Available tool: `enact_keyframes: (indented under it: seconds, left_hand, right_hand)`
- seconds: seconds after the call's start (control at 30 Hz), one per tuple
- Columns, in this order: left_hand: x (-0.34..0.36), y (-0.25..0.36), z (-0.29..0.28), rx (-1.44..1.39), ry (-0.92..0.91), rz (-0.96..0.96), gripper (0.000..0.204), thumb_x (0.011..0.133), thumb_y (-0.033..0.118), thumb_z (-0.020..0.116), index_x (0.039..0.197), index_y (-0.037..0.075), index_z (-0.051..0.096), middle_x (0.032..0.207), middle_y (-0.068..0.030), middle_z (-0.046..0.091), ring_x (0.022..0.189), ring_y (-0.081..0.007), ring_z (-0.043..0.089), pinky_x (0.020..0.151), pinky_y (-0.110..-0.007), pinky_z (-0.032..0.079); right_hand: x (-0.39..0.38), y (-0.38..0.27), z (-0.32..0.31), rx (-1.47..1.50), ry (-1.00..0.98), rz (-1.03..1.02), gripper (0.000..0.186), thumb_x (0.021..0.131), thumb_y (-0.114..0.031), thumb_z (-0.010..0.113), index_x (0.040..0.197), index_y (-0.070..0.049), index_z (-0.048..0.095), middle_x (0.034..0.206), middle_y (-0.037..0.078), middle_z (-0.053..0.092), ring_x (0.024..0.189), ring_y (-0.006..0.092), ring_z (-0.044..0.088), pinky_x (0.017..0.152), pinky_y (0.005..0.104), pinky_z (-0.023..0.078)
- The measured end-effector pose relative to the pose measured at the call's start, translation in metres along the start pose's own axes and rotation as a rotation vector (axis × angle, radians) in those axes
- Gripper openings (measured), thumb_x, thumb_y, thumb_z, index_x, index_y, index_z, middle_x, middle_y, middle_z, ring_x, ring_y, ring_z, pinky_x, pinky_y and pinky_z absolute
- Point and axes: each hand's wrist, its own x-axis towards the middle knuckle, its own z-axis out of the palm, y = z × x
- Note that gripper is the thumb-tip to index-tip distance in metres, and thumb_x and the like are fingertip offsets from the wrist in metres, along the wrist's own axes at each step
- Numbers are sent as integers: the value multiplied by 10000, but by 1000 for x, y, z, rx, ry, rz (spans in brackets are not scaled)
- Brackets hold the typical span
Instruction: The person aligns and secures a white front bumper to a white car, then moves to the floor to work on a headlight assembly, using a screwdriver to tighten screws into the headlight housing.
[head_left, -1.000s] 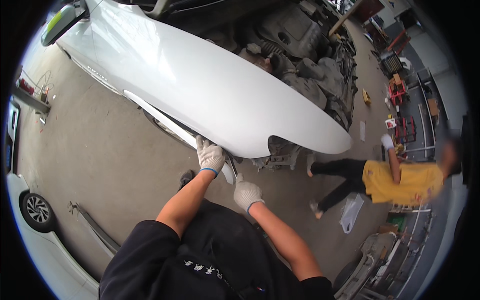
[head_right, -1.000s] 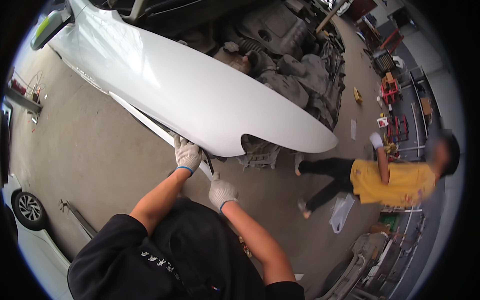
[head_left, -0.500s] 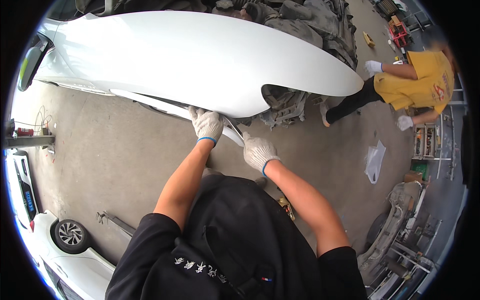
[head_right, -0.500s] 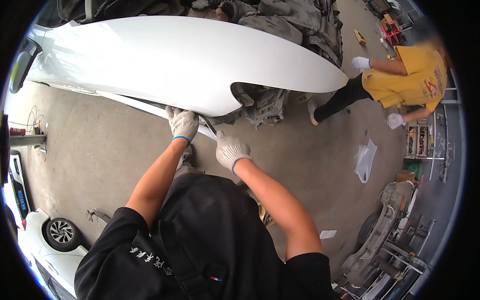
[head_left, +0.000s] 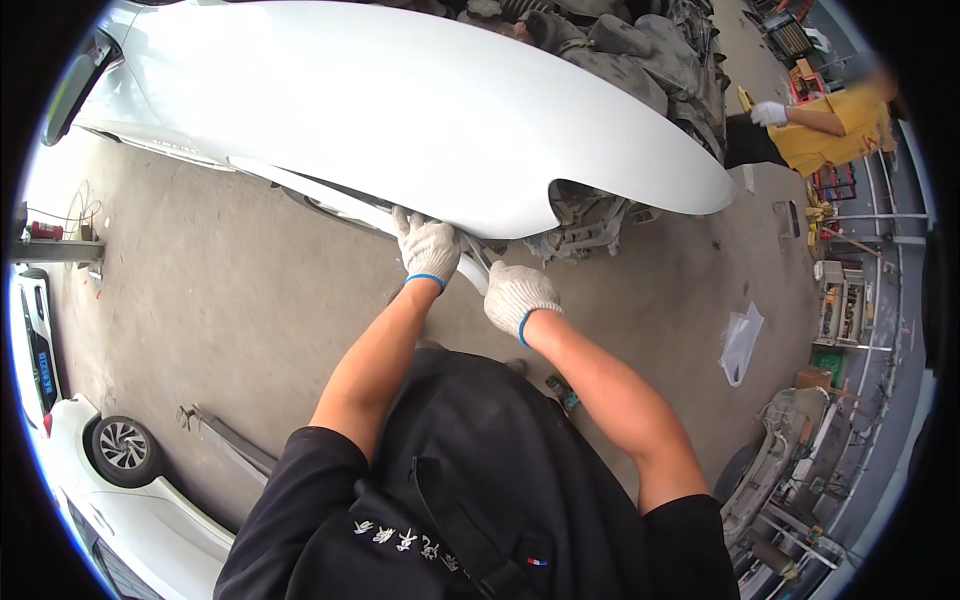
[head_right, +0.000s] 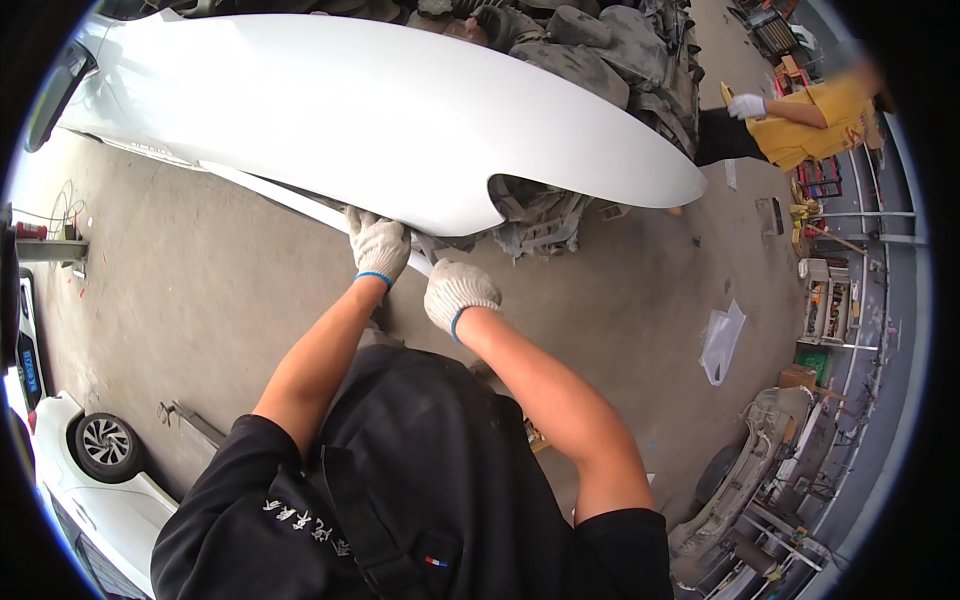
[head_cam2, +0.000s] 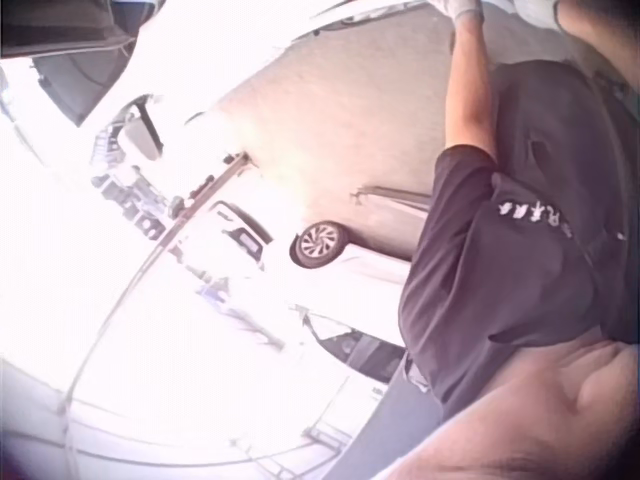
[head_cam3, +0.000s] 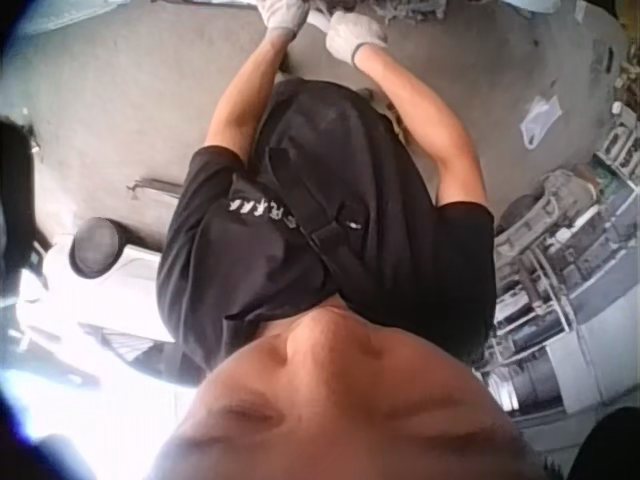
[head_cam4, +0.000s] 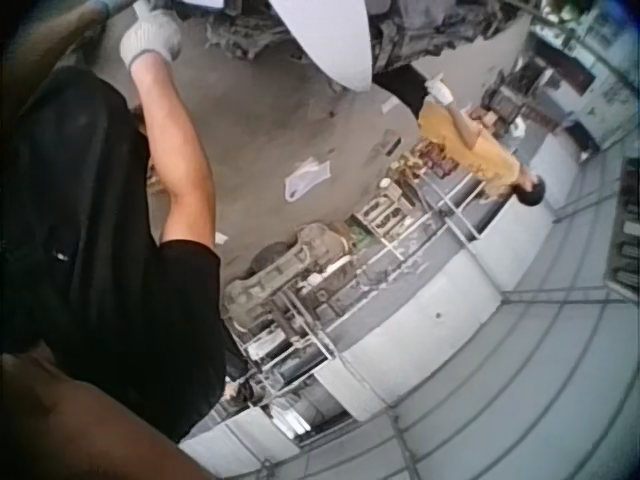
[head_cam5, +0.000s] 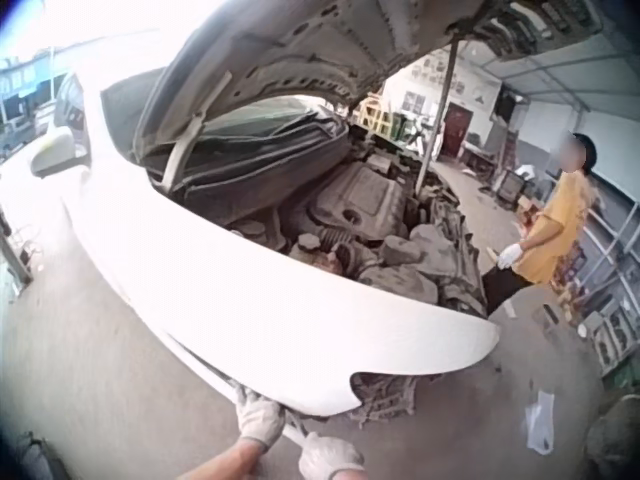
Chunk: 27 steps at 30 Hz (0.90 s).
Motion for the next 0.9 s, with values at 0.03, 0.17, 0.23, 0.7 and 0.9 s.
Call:
enact_keyframes:
  seconds: [0.03, 0.17, 0.23, 0.7, 0.9]
  left_hand:
    - [-1, 0, 1, -3, 6, 1, 270, 874, 237, 583, 919, 78, 796, 1012, -124, 768, 1240, -363, 563, 1233, -621, 90]
    - [-1, 2, -2, -23, -17, -2, 270, 867, 225, 581, 921, 68, 794, 1017, -126, 768, 1246, -365, 559, 1232, -622, 91]
    - [-2, 1, -3, -21, -27, -5, 273, 870, 224, 576, 917, 65, 793, 1017, -126, 768, 1252, -366, 556, 1232, -622, 91]
    - [-1, 0, -7, -15, -68, 22, 293, 885, 266, 590, 927, 66, 800, 1048, -123, 765, 1253, -367, 563, 1232, -636, 77]
    - [2, -2, -11, -21, -138, 17, 296, 861, 282, 617, 970, 77, 800, 1038, -139, 760, 1237, -366, 570, 1229, -642, 71]
  right_hand:
    - [0, 0, -2, 5, 8, -6, 345, 912, -190, 559, 1160, 28, 658, 1101, 278, 714, 1037, 411, 712, 856, 530, 577]
    - [7, 1, -8, 4, -50, 6, 346, 909, -186, 559, 1170, -6, 697, 1145, 250, 713, 1062, 405, 704, 869, 523, 575]
    - [9, -5, -16, 0, -88, 17, 350, 908, -188, 558, 1179, -28, 712, 1163, 230, 714, 1073, 401, 700, 872, 519, 575]
    - [23, 2, -11, -53, -74, -94, 319, 872, -190, 564, 1029, 20, 747, 1010, 282, 723, 969, 420, 719, 843, 504, 574]
    - [43, -8, -18, -197, -121, -93, 326, 889, -169, 560, 1077, 28, 740, 1082, 254, 729, 1011, 387, 725, 868, 490, 573]
